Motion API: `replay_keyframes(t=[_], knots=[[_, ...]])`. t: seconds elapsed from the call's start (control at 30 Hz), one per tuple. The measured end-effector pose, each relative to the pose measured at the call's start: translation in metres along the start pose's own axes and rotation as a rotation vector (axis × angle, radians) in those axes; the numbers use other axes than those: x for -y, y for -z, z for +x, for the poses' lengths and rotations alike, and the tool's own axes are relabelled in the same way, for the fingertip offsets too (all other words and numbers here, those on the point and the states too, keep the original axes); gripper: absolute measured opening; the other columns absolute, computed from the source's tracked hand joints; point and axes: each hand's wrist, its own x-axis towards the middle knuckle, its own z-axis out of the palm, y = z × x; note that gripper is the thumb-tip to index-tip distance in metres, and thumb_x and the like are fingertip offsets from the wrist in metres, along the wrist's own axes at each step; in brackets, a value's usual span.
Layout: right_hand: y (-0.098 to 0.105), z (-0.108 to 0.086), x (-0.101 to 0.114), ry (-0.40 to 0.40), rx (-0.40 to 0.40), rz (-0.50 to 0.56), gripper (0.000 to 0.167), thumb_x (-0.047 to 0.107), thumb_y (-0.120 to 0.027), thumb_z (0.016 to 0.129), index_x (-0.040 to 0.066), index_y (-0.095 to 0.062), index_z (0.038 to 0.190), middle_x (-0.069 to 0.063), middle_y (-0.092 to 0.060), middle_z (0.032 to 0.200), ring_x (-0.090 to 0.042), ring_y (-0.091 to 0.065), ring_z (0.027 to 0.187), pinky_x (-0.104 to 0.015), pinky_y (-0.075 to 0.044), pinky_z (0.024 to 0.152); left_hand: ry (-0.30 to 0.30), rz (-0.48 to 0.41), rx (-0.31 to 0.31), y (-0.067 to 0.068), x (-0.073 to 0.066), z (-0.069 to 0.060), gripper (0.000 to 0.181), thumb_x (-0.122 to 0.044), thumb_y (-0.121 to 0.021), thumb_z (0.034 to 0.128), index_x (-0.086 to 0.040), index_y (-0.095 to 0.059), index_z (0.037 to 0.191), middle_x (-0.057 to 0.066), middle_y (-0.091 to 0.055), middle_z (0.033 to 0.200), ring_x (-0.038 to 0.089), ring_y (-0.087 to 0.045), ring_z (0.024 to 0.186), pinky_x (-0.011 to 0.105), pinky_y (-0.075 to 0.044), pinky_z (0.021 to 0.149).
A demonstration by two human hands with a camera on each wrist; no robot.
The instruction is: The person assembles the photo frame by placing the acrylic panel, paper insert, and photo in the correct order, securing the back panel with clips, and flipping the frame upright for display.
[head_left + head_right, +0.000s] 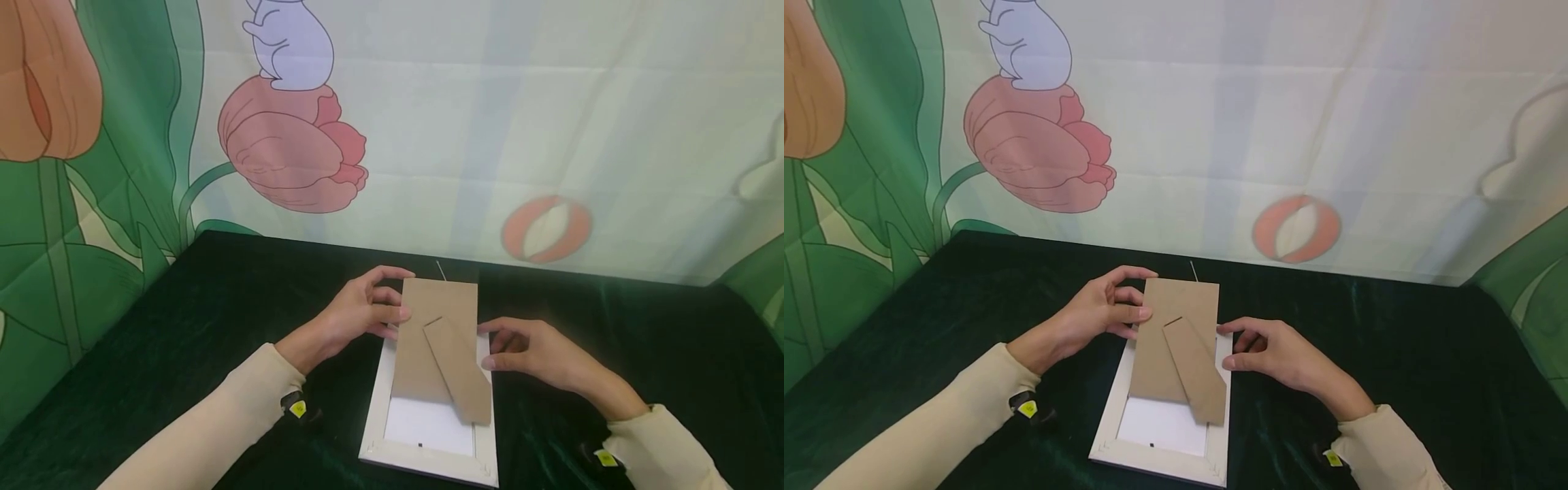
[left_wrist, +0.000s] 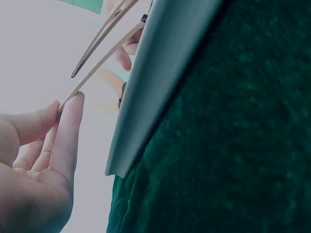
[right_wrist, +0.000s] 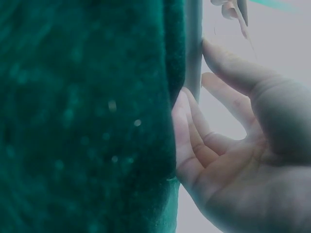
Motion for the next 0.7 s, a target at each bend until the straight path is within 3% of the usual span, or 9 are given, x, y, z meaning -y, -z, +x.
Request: replay_keyframes(t=[0.7], knots=[[-0.0040, 0.0007, -0.0020, 0.011, -0.010, -0.008, 0.054, 0.030, -0.084, 0.094, 0.007, -0.067, 0.140, -0.003, -0.068, 0.102, -0.019, -0.066, 0.086, -0.033, -0.059, 0.074, 0.010, 0.028, 0.028, 0.0011, 0.0094, 0.0009, 0.063, -0.009, -0.078, 0.0974, -0.018, -0.049, 0.152, 0.013, -0.075, 0.116, 0.031, -0.076, 0.101, 0.042, -0.062, 0.088]])
